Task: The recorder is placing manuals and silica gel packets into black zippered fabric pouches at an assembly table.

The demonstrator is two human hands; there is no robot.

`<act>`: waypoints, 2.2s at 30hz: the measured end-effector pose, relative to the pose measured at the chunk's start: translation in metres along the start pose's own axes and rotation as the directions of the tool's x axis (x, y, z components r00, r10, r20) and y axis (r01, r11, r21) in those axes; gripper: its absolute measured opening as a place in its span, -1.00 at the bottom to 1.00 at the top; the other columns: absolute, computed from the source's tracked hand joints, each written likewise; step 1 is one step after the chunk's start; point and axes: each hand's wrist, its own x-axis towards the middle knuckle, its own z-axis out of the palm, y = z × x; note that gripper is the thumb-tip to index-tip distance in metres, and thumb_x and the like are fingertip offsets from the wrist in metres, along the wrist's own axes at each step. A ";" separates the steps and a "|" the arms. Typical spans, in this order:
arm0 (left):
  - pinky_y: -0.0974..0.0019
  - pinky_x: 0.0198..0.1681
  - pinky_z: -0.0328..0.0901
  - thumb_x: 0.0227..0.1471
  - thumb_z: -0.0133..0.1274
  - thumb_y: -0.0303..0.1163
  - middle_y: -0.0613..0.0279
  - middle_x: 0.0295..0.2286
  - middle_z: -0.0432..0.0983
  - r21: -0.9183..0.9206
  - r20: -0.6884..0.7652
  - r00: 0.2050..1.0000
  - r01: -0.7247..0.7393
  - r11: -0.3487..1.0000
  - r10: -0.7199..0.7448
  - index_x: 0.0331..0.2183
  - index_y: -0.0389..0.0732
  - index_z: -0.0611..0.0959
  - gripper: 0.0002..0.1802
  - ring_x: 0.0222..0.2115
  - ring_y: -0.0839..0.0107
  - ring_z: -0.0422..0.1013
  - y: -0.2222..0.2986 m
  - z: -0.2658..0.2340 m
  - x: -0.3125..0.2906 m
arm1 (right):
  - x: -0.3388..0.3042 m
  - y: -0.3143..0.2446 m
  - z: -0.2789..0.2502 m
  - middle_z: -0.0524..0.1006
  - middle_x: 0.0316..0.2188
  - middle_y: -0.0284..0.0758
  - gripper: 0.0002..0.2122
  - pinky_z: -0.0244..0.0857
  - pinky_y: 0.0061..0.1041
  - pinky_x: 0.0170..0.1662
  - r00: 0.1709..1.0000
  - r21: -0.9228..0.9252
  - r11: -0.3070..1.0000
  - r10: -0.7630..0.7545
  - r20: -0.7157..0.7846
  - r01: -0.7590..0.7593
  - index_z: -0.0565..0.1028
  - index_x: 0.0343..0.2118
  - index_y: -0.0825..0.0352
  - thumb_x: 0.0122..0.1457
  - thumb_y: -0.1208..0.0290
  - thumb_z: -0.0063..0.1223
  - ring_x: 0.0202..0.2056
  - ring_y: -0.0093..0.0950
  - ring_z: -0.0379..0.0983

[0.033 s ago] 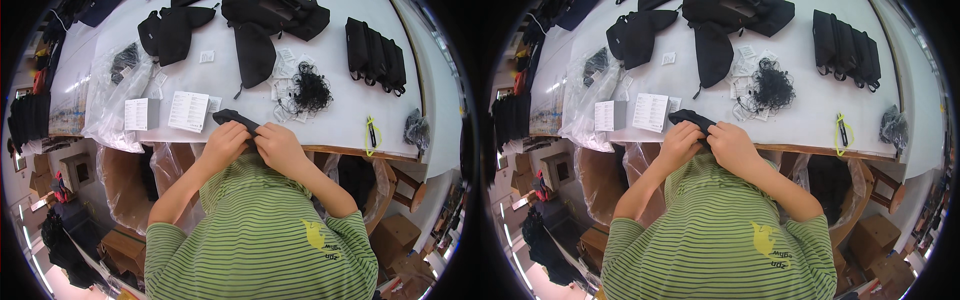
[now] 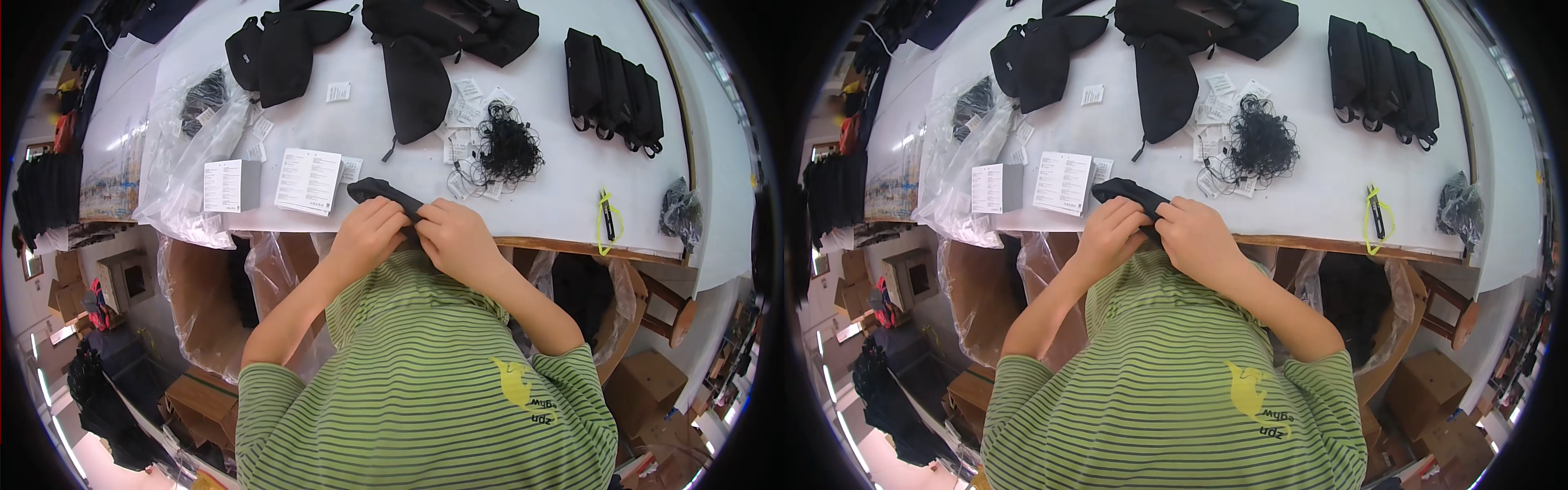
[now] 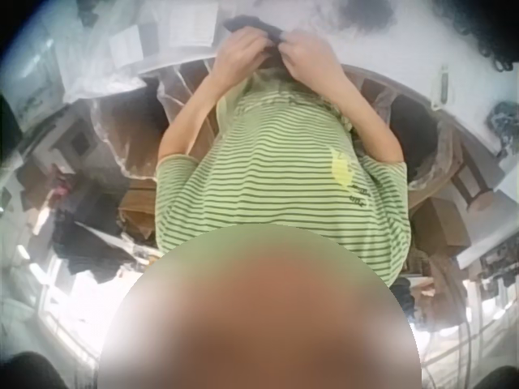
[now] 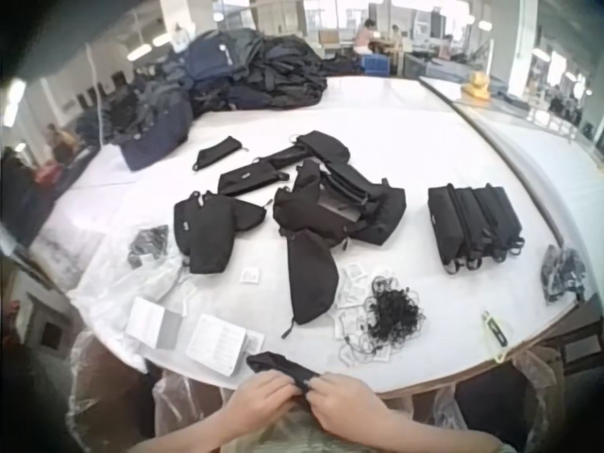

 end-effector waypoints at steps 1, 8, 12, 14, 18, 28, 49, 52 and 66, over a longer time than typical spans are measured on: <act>0.23 -0.35 0.30 -0.51 0.17 -0.63 0.19 -0.44 0.43 0.006 0.015 1.000 0.003 1.000 -0.003 -0.46 -0.26 0.54 -0.64 -0.39 0.20 0.39 0.000 0.000 0.001 | 0.000 0.001 -0.001 0.39 -0.49 -0.34 -0.96 0.34 -0.41 -0.33 1.000 0.024 1.000 0.005 -0.013 -0.005 0.47 -0.59 0.37 -0.17 0.58 0.10 -0.36 -0.38 0.37; 0.22 -0.35 0.29 -0.51 0.19 -0.60 0.19 -0.44 0.43 0.028 0.034 0.999 0.011 1.000 -0.012 -0.45 -0.25 0.54 -0.64 -0.39 0.21 0.38 0.003 0.002 0.004 | -0.002 0.005 -0.011 0.45 -0.43 -0.34 -0.91 0.33 -0.42 -0.35 0.999 0.027 0.999 -0.029 0.039 0.028 0.50 -0.51 0.39 -0.15 0.57 0.14 -0.34 -0.35 0.40; 0.21 -0.34 0.28 -0.44 0.20 -0.60 0.20 -0.42 0.43 0.003 0.018 0.999 0.026 1.000 -0.026 -0.39 -0.23 0.54 -0.62 -0.39 0.20 0.37 0.009 0.001 0.011 | -0.005 0.011 -0.027 0.48 -0.37 -0.31 -0.88 0.32 -0.40 -0.25 0.994 0.089 0.990 0.105 0.032 -0.108 0.54 -0.40 0.38 -0.03 0.50 0.15 -0.30 -0.33 0.42; 0.21 -0.33 0.27 -0.40 0.20 -0.60 0.20 -0.41 0.43 0.019 0.047 0.996 0.076 0.997 -0.076 -0.36 -0.22 0.54 -0.62 -0.39 0.19 0.37 0.010 -0.001 0.015 | -0.006 0.015 -0.041 0.48 -0.36 -0.31 -0.86 0.31 -0.40 -0.20 0.992 0.121 0.985 0.124 -0.010 -0.122 0.56 -0.35 0.36 0.02 0.45 0.14 -0.28 -0.32 0.42; 0.20 -0.30 0.29 -0.29 0.18 -0.56 0.19 -0.34 0.45 0.054 0.202 0.964 0.166 0.985 -0.174 -0.31 -0.22 0.53 -0.65 -0.36 0.18 0.39 0.012 -0.007 0.022 | -0.061 0.019 -0.053 0.50 -0.19 -0.24 -0.56 0.24 -0.42 -0.01 0.836 0.397 0.802 0.531 -0.136 -0.445 0.41 -0.07 0.34 -0.01 0.31 0.26 -0.13 -0.30 0.43; 0.21 -0.22 0.33 -0.18 0.12 -0.50 0.22 -0.22 0.50 0.121 0.406 0.911 0.028 0.992 -0.076 -0.18 -0.16 0.57 -0.61 -0.26 0.23 0.41 0.008 0.002 0.047 | -0.089 0.000 -0.014 0.31 -0.06 -0.22 -0.41 0.11 -0.29 0.12 0.852 0.232 0.820 0.500 0.155 -0.524 0.48 -0.03 0.15 -0.19 0.12 0.39 -0.01 -0.23 0.22; 0.09 -0.15 0.33 0.01 0.05 -0.33 -0.09 -0.30 0.49 0.030 0.722 0.638 0.359 0.933 -0.269 0.07 -0.10 0.41 -0.46 -0.26 0.00 0.45 0.004 0.012 0.070 | -0.157 0.055 -0.063 0.54 -0.43 -0.37 -0.59 0.29 -0.68 -0.29 0.699 0.885 -0.079 0.583 0.414 -0.458 0.42 -0.09 0.36 -0.03 0.47 0.28 -0.38 -0.65 0.45; 0.09 -0.17 0.33 0.04 0.04 -0.30 -0.09 -0.30 0.49 0.056 0.705 0.646 0.360 0.931 -0.292 0.09 -0.10 0.37 -0.45 -0.27 -0.01 0.45 0.004 0.013 0.077 | -0.193 0.062 -0.072 0.55 -0.42 -0.29 -0.62 0.38 -0.61 -0.39 0.729 0.894 -0.262 0.517 0.448 -0.364 0.42 -0.15 0.37 -0.05 0.49 0.30 -0.42 -0.57 0.51; 0.18 -0.10 0.25 0.02 0.09 -0.30 0.15 -0.24 0.49 0.196 0.474 0.836 0.206 0.959 -0.277 -0.08 -0.20 0.53 -0.61 -0.18 0.14 0.38 0.022 -0.020 0.049 | -0.099 0.101 -0.066 0.44 -0.45 -0.37 -0.70 0.15 -0.58 -0.38 0.588 0.942 0.269 0.735 -0.337 0.202 0.40 -0.23 0.28 0.21 0.12 0.06 -0.52 -0.57 0.28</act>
